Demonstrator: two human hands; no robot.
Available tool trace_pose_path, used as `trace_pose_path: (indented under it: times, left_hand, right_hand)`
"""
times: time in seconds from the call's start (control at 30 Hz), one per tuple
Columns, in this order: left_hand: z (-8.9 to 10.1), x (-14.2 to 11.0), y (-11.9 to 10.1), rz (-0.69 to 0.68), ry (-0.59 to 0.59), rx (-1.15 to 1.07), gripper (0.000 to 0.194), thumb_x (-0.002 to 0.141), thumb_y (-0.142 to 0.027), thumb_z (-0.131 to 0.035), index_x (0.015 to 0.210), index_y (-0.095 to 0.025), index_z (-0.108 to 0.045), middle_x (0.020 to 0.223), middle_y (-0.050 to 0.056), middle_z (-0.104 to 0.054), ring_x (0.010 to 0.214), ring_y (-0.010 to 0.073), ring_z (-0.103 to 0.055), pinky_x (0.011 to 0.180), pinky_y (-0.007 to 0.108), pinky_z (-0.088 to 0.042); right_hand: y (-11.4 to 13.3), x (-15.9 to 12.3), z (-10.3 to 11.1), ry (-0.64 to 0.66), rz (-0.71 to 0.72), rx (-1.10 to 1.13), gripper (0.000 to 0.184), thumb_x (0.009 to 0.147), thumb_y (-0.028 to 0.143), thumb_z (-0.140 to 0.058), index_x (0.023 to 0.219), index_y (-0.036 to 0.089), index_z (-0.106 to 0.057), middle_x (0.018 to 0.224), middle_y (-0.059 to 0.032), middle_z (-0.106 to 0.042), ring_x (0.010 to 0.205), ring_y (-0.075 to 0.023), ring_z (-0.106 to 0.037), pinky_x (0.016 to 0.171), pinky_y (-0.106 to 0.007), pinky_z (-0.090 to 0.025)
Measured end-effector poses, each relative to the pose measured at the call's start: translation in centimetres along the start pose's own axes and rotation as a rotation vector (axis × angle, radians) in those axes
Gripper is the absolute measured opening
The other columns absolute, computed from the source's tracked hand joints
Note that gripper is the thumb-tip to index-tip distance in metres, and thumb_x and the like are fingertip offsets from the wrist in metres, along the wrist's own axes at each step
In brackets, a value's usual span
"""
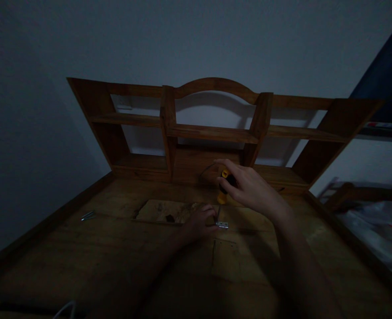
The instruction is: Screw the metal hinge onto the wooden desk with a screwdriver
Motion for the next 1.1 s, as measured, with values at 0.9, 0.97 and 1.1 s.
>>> trace_pose_path:
  times: [0.9,0.97,1.1]
  left_hand:
    - [0.04,-0.02,-0.15,0.007,0.025,0.002,0.025,0.085,-0.039,-0.076,0.092,-0.02,-0.061,0.106,0.004,-0.06,0.1,0.021,-0.058,0.089,0.034,-0.047]
    - [-0.01,-0.03,-0.09,0.014,0.03,-0.004,0.025,0.085,-0.039,-0.076,0.093,-0.02,-0.061,0.107,0.004,-0.061,0.1,0.0209,-0.058,0.089,0.034,-0.048]
    - [-0.22,-0.14,0.25,0.004,0.01,-0.012,0.026,0.085,-0.038,-0.076,0.096,-0.02,-0.061,0.112,0.004,-0.061,0.104,0.0212,-0.058,0.092,0.034,-0.047]
  right_hand:
    - [-0.38,-0.34,0.32,0.004,0.046,0.055,0.047,0.087,0.018,-0.054,0.134,0.021,-0.055,0.134,-0.0085,-0.063,0.12,-0.0243,-0.06,0.103,-0.038,-0.045]
    - [-0.44,-0.36,0.42,-0.004,0.057,0.081,0.048,0.091,0.021,-0.055,0.138,0.021,-0.053,0.137,-0.0087,-0.062,0.122,-0.0245,-0.06,0.104,-0.039,-0.045]
    - [-0.36,-0.19,0.21,-0.019,0.054,0.062,0.036,0.098,0.034,-0.055,0.132,0.022,-0.058,0.126,-0.0083,-0.068,0.116,-0.0247,-0.064,0.102,-0.039,-0.047]
Point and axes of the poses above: each hand's wrist, its own x-axis towards the middle knuckle, its own z-axis out of the back of the hand, y = z × x, the point moved 5 cm from there along x, towards the middle knuckle
